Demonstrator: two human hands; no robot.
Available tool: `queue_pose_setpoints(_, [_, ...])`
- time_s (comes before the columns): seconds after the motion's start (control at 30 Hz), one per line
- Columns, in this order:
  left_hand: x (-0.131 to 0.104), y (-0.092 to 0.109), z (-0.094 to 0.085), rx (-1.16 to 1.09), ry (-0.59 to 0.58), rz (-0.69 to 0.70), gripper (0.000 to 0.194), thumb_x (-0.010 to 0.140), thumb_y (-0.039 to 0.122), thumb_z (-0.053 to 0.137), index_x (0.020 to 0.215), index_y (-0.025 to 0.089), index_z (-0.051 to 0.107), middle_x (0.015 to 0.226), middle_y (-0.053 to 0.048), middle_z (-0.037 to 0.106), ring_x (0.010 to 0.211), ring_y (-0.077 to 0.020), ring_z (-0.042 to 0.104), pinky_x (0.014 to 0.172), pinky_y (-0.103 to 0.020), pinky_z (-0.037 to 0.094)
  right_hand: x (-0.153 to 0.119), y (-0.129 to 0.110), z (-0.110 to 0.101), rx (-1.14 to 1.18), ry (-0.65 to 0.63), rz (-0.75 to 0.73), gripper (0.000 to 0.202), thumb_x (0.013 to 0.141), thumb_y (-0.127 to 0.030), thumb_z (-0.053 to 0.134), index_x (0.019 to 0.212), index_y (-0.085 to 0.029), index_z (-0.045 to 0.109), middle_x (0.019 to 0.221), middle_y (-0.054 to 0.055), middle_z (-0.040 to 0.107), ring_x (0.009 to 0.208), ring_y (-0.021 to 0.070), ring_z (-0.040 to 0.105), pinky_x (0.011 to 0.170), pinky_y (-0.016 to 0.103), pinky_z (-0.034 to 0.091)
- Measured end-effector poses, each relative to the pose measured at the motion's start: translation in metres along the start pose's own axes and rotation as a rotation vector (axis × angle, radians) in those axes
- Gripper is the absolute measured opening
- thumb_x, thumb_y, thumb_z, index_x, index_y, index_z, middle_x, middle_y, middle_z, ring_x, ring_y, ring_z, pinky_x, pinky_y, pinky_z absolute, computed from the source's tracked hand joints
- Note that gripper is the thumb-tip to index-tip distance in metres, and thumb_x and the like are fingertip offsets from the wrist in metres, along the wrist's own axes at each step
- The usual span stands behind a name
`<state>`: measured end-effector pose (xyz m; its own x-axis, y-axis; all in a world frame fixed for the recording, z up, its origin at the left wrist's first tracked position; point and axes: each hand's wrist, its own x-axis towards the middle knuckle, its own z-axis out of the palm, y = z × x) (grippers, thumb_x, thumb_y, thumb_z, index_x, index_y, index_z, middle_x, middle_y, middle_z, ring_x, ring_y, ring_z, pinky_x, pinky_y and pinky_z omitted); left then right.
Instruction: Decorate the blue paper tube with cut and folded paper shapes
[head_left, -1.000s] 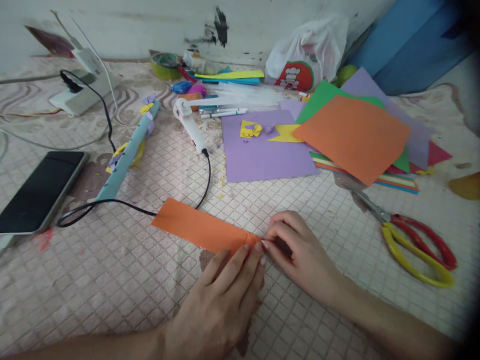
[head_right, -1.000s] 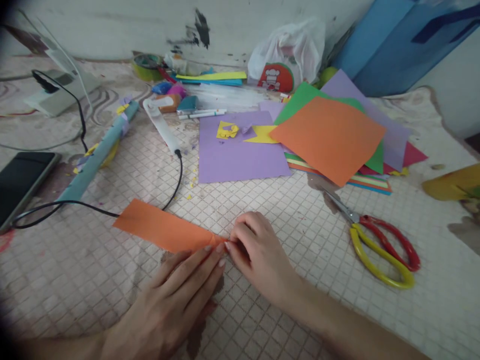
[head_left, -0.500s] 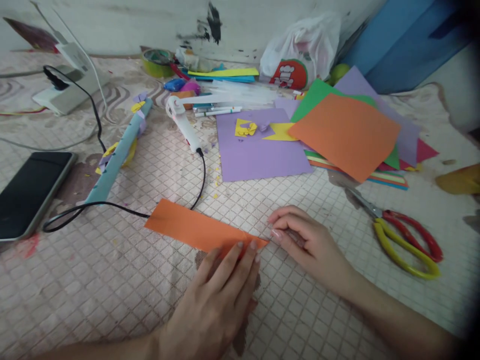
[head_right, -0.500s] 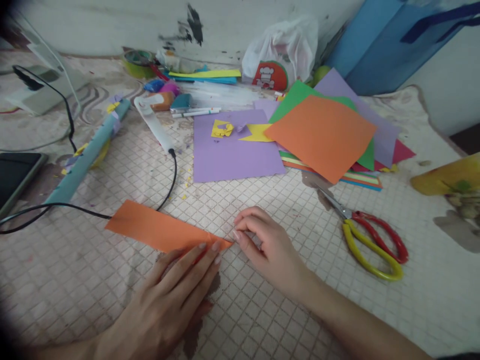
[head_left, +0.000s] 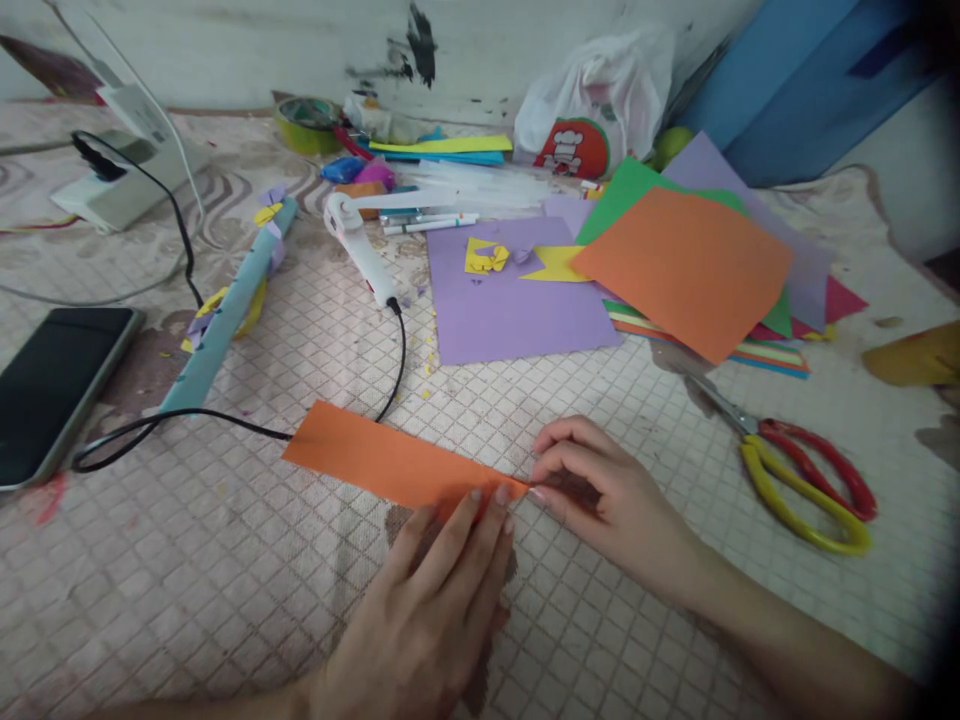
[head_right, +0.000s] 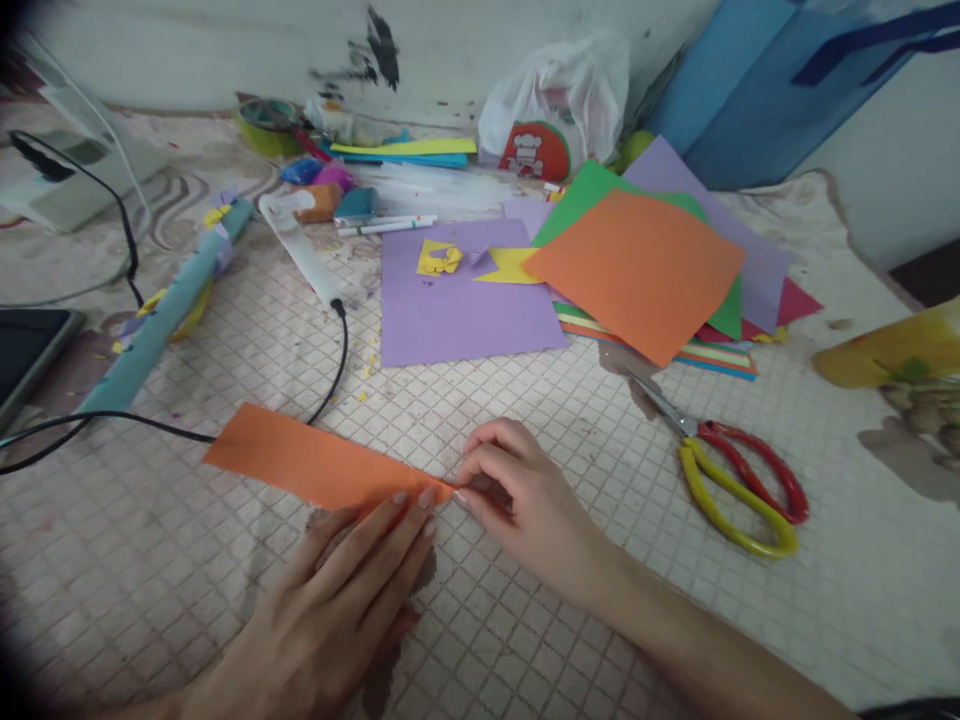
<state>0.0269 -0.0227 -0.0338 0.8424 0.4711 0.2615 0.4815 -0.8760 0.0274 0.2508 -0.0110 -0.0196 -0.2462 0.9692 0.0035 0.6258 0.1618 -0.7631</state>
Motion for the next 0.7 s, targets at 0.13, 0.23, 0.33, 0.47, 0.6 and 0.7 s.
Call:
queue_pose_setpoints(0.13, [0.000, 0.000, -0.001, 0.004, -0.005, 0.003, 0.040, 0.091, 0.032, 0.046, 0.125, 0.012, 0.054, 0.140, -0.009, 0.048, 0.126, -0.0268, 0.042, 0.102, -0.043, 0.029, 0.000, -0.002, 0.005, -0.041, 0.035, -0.010, 0.013, 0.083, -0.008, 0.053, 0.082, -0.021, 0.055, 0.099, 0.004, 0.050, 0.089, 0.0155, 0.053, 0.071, 0.029, 0.049])
queue_pose_setpoints(0.23, [0.001, 0.001, -0.001, 0.007, -0.006, -0.005, 0.040, 0.092, 0.031, 0.046, 0.125, 0.012, 0.054, 0.140, -0.009, 0.048, 0.127, -0.0270, 0.042, 0.102, -0.044, 0.029, 0.001, -0.003, 0.008, -0.074, 0.045, -0.019, 0.014, 0.083, -0.007, 0.052, 0.081, -0.021, 0.054, 0.097, 0.004, 0.051, 0.088, 0.0162, 0.052, 0.071, 0.030, 0.049])
queue_pose_setpoints(0.33, [0.001, 0.001, -0.001, 0.004, -0.008, -0.013, 0.040, 0.092, 0.030, 0.046, 0.126, 0.012, 0.054, 0.140, -0.009, 0.048, 0.127, -0.0274, 0.042, 0.102, -0.045, 0.028, 0.002, -0.004, 0.009, -0.088, 0.053, -0.022, 0.015, 0.081, -0.006, 0.052, 0.081, -0.020, 0.053, 0.097, 0.004, 0.051, 0.087, 0.0166, 0.052, 0.070, 0.031, 0.049])
queue_pose_setpoints(0.47, [0.001, 0.001, 0.000, 0.001, -0.012, -0.010, 0.040, 0.091, 0.031, 0.047, 0.125, 0.011, 0.054, 0.140, -0.010, 0.048, 0.126, -0.0277, 0.043, 0.103, -0.045, 0.027, 0.002, -0.004, 0.010, -0.095, 0.055, -0.016, 0.015, 0.081, -0.006, 0.051, 0.082, -0.020, 0.053, 0.097, 0.005, 0.051, 0.088, 0.0168, 0.051, 0.070, 0.031, 0.049])
queue_pose_setpoints(0.6, [0.000, 0.001, -0.002, 0.000, -0.010, -0.011, 0.038, 0.092, 0.031, 0.046, 0.124, 0.012, 0.055, 0.139, -0.009, 0.049, 0.127, -0.0275, 0.043, 0.103, -0.045, 0.027, 0.002, -0.004, 0.011, -0.098, 0.054, -0.013, 0.014, 0.082, -0.006, 0.051, 0.082, -0.020, 0.051, 0.096, 0.005, 0.049, 0.088, 0.0169, 0.051, 0.072, 0.032, 0.048])
queue_pose_setpoints(0.7, [0.000, 0.001, -0.002, -0.003, -0.007, -0.013, 0.038, 0.092, 0.031, 0.047, 0.124, 0.012, 0.055, 0.139, -0.009, 0.049, 0.126, -0.0275, 0.043, 0.103, -0.045, 0.027, 0.002, -0.004, 0.013, -0.110, 0.055, -0.016, 0.014, 0.083, -0.007, 0.051, 0.082, -0.020, 0.051, 0.095, 0.005, 0.048, 0.087, 0.0169, 0.050, 0.071, 0.032, 0.048])
